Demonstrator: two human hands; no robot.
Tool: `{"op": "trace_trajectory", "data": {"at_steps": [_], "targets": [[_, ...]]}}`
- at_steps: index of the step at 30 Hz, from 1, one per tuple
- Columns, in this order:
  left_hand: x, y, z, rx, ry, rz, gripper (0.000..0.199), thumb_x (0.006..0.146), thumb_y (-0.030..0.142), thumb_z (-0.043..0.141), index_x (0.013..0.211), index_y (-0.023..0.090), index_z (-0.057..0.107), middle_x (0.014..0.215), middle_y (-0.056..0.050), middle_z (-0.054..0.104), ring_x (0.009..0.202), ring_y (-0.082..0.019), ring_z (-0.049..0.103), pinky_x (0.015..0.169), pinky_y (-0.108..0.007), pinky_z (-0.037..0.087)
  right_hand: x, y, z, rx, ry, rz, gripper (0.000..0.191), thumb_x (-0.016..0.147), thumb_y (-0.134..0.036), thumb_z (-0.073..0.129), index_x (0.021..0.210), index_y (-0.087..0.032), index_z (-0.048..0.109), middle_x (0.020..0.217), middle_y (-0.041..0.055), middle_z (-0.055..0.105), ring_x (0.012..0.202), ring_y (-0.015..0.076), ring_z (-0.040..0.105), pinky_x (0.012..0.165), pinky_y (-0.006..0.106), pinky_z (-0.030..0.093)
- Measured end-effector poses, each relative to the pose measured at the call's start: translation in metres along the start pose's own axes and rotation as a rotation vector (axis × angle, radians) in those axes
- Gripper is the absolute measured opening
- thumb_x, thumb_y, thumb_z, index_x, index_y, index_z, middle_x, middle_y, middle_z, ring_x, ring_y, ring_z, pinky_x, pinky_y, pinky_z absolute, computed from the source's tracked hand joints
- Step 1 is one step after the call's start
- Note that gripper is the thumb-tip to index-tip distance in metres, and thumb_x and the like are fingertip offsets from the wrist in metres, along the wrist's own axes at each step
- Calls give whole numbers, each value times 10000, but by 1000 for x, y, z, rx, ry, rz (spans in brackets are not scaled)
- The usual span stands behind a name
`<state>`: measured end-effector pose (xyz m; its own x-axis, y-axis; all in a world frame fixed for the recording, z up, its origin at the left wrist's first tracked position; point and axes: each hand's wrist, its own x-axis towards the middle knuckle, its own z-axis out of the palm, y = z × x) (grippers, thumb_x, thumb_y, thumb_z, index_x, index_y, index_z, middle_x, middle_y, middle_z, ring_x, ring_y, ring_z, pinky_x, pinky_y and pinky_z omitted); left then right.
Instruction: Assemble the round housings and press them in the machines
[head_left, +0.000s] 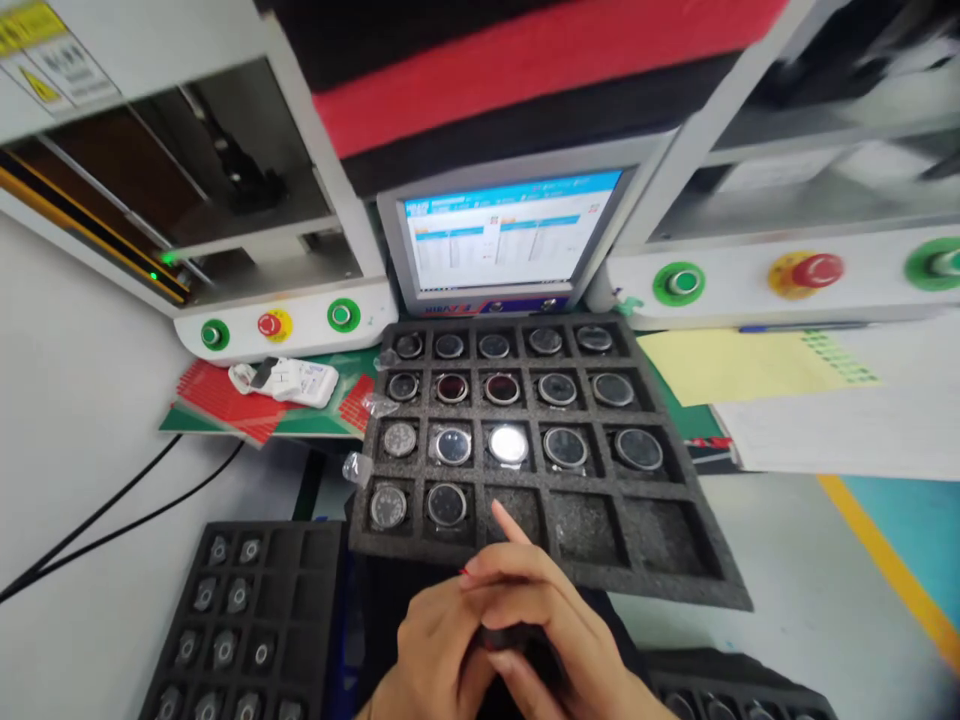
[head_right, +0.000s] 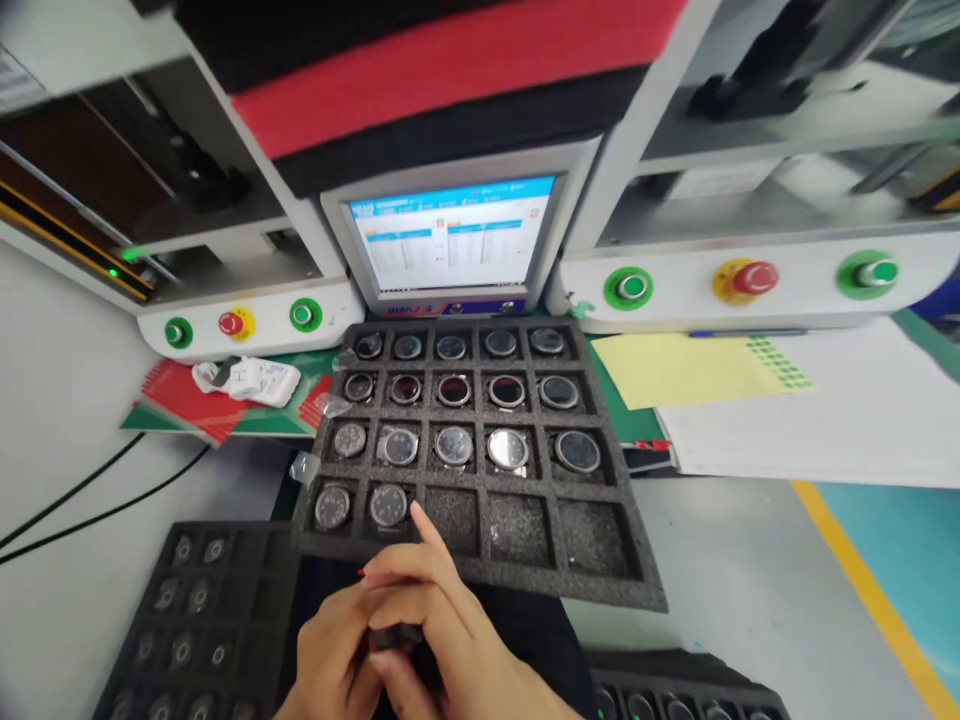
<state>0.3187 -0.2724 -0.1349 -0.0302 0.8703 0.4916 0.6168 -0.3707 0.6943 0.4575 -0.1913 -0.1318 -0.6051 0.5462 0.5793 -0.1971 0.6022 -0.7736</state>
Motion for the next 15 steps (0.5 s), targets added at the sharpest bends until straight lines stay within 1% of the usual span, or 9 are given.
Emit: {"op": "trace_trajectory", "data": {"at_steps": [2, 4, 5, 6, 8, 9, 11, 12, 15], "targets": [[6, -4, -5, 144, -59, 105, 291, 1037, 307, 401, 1166, 158, 615, 959, -91, 791, 875, -165, 770, 824, -184, 586, -4, 8, -2, -13, 68, 24, 199, 929, -116, 553, 1121, -168, 555, 1244, 146, 620, 1130, 212, 645, 1129, 456, 406], [23, -8, -11, 283, -77, 148, 273, 1019, 252, 448, 1226, 150, 594, 1007, -94, 789, 907, -160, 766, 849, -182, 576, -8, 15, -8, -25, 232, 50, 254, 939, -126, 568, 1187, -180, 566, 1351, 168, 554, 1144, 224, 639, 1039, 405, 515], [36, -12, -13, 348, -52, 151, 270, 1008, 228, 474, 1238, 148, 591, 1020, -94, 789, 904, -160, 766, 848, -185, 578, -9, 17, -11, -22, 353, 57, 270, 934, -110, 577, 1191, -191, 577, 1312, 155, 579, 1129, 216, 644, 1002, 377, 544], [53, -17, -15, 426, -17, 140, 268, 999, 211, 491, 1236, 144, 597, 1028, -98, 789, 891, -164, 769, 841, -195, 583, -10, 19, -15, -16, 480, 64, 269, 920, -86, 592, 1164, -200, 598, 1208, 127, 632, 1093, 200, 654, 972, 347, 561], [92, -36, -13, 598, 52, 146, 253, 986, 197, 513, 1193, 123, 638, 1032, -127, 787, 873, -200, 773, 817, -251, 604, -9, 19, -21, -2, 704, 105, 213, 878, -53, 644, 1023, -208, 652, 926, 54, 679, 960, 161, 678, 900, 275, 582], [113, -49, -9, 716, -7, 138, 255, 987, 195, 504, 1169, 110, 661, 1018, -139, 787, 855, -214, 774, 796, -278, 613, -9, 18, -23, 4, 791, 134, 169, 858, -62, 676, 942, -207, 668, 826, 31, 666, 884, 147, 682, 840, 236, 592], [151, -78, 1, 776, -103, 99, 219, 936, 156, 584, 1109, 100, 705, 1034, -164, 779, 886, -263, 768, 774, -336, 622, -9, 16, -27, 38, 895, 198, 102, 831, -121, 736, 853, -203, 680, 759, 22, 668, 763, 130, 679, 704, 176, 591], [167, -92, 7, 796, -144, 81, 198, 909, 126, 618, 1077, 93, 717, 1038, -168, 776, 894, -274, 765, 764, -354, 624, -9, 15, -28, 59, 923, 226, 90, 823, -147, 753, 840, -205, 685, 754, 22, 679, 728, 125, 681, 668, 165, 587], [193, -121, 21, 823, -263, 35, 155, 896, 113, 661, 1041, 95, 714, 1055, -128, 773, 869, -232, 761, 779, -381, 623, -15, 16, -33, 99, 932, 294, 126, 804, -142, 767, 879, -218, 699, 772, 21, 719, 726, 132, 710, 701, 178, 600]]}}
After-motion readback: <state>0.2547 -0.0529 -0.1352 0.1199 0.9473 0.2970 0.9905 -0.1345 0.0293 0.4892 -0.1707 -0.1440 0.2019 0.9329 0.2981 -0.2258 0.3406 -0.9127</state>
